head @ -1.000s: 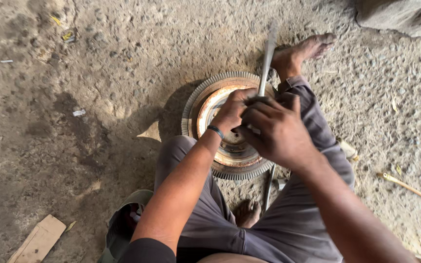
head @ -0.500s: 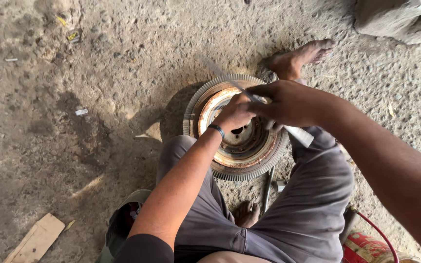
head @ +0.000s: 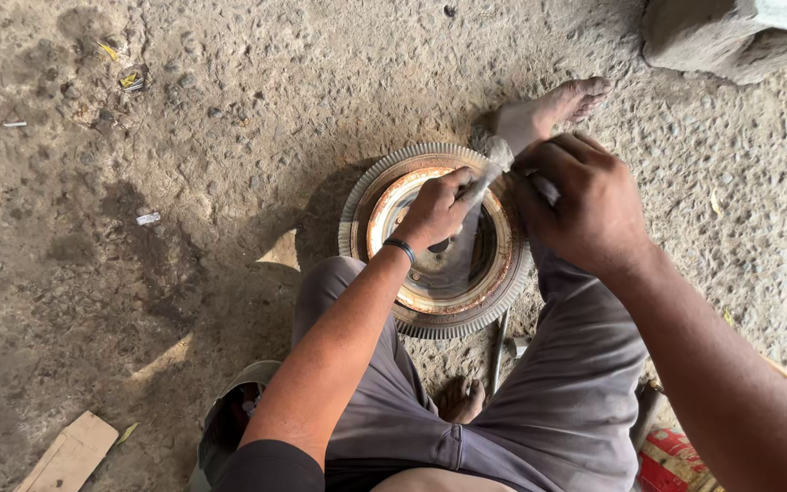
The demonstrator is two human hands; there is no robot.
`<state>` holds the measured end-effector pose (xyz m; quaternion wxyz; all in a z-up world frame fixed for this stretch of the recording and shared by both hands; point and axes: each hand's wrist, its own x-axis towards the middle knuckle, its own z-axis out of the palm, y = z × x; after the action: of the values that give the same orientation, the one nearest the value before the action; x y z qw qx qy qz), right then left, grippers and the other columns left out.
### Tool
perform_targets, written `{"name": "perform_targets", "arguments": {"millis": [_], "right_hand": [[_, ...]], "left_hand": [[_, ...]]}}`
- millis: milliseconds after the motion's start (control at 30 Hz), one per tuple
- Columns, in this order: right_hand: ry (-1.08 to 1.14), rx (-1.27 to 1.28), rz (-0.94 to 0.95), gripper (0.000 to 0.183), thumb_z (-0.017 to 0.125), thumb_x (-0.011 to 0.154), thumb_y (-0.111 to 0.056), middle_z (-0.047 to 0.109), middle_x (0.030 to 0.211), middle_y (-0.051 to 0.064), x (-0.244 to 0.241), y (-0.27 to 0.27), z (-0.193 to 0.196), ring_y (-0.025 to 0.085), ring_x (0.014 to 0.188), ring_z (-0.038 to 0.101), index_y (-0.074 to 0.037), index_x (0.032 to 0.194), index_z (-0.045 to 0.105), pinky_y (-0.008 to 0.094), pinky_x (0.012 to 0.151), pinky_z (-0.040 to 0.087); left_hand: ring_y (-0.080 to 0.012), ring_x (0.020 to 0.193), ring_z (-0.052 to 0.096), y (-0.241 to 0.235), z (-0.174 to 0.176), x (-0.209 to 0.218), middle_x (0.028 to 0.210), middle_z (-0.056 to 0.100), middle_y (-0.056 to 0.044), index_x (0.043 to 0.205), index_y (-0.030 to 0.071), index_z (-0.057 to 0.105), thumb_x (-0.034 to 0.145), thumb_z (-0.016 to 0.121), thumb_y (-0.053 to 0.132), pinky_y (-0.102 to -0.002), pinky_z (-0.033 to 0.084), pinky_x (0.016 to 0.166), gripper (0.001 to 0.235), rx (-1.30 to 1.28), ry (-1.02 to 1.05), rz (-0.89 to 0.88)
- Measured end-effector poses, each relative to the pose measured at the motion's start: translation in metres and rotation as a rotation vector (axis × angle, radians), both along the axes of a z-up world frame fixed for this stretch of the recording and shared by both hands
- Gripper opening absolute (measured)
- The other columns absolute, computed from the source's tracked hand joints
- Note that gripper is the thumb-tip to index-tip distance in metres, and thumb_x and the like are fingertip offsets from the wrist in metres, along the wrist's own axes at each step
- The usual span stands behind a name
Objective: The person sits on the ground and uses a metal bar to pry and remove a circular metal ring from a wheel hub. They repeatedly insert the bar into the gap between the ring and the hub, lever it out, and finally lift the ring away by hand.
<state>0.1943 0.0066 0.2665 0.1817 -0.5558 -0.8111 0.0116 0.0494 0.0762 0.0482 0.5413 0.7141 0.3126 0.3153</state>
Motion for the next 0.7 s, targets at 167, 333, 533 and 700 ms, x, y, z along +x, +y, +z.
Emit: {"name": "perform_targets", "arguments": {"millis": [167, 333, 533, 700], "right_hand": [[-0.024, -0.303, -0.285, 0.033, 0.069, 0.101, -0.038, 0.072, 0.069, 0.007, -0.009, -0.012, -0.001, 0.018, 0.050, 0.067, -0.009, 0.089, 0.077, 0.036, 0.049, 0.055], [-0.284, -0.592, -0.454, 0.052, 0.064, 0.095, -0.061, 0.072, 0.068, 0.013, -0.018, -0.028, -0.026, 0.024, 0.051, 0.067, -0.011, 0.095, 0.076, 0.039, 0.048, 0.055], [-0.184, -0.601, -0.327, 0.074, 0.072, 0.081, -0.063, 0.071, 0.072, 0.014, -0.044, -0.062, -0.079, 0.027, 0.055, 0.071, -0.004, 0.125, 0.061, 0.041, 0.052, 0.061], [0.143, -0.609, -0.326, 0.060, 0.077, 0.082, -0.052, 0.071, 0.068, 0.016, -0.059, -0.105, -0.095, 0.031, 0.057, 0.072, -0.003, 0.115, 0.067, 0.045, 0.060, 0.059]], "left_hand": [[-0.0239, 0.081, 0.069, -0.007, -0.003, -0.002, 0.091, 0.072, -0.012, 0.109, 0.009, 0.066, 0.099, 0.070, 0.019, -0.039, 0.056, 0.070, 0.015, 0.264, -0.104, 0.044], [-0.0228, 0.076, 0.070, -0.030, -0.016, 0.008, 0.088, 0.072, -0.012, 0.107, 0.009, 0.064, 0.099, 0.059, 0.013, -0.039, 0.057, 0.065, 0.010, -0.108, 0.144, 0.033], [-0.0368, 0.115, 0.060, -0.094, -0.037, 0.018, 0.124, 0.065, -0.020, 0.121, 0.004, 0.063, 0.079, 0.068, 0.010, -0.045, 0.051, 0.096, 0.043, 0.045, 0.174, 0.034], [-0.0413, 0.140, 0.049, -0.120, -0.057, 0.006, 0.144, 0.059, -0.025, 0.116, 0.003, 0.067, 0.088, 0.073, 0.017, -0.047, 0.043, 0.114, 0.031, 0.265, 0.153, 0.248]]}}
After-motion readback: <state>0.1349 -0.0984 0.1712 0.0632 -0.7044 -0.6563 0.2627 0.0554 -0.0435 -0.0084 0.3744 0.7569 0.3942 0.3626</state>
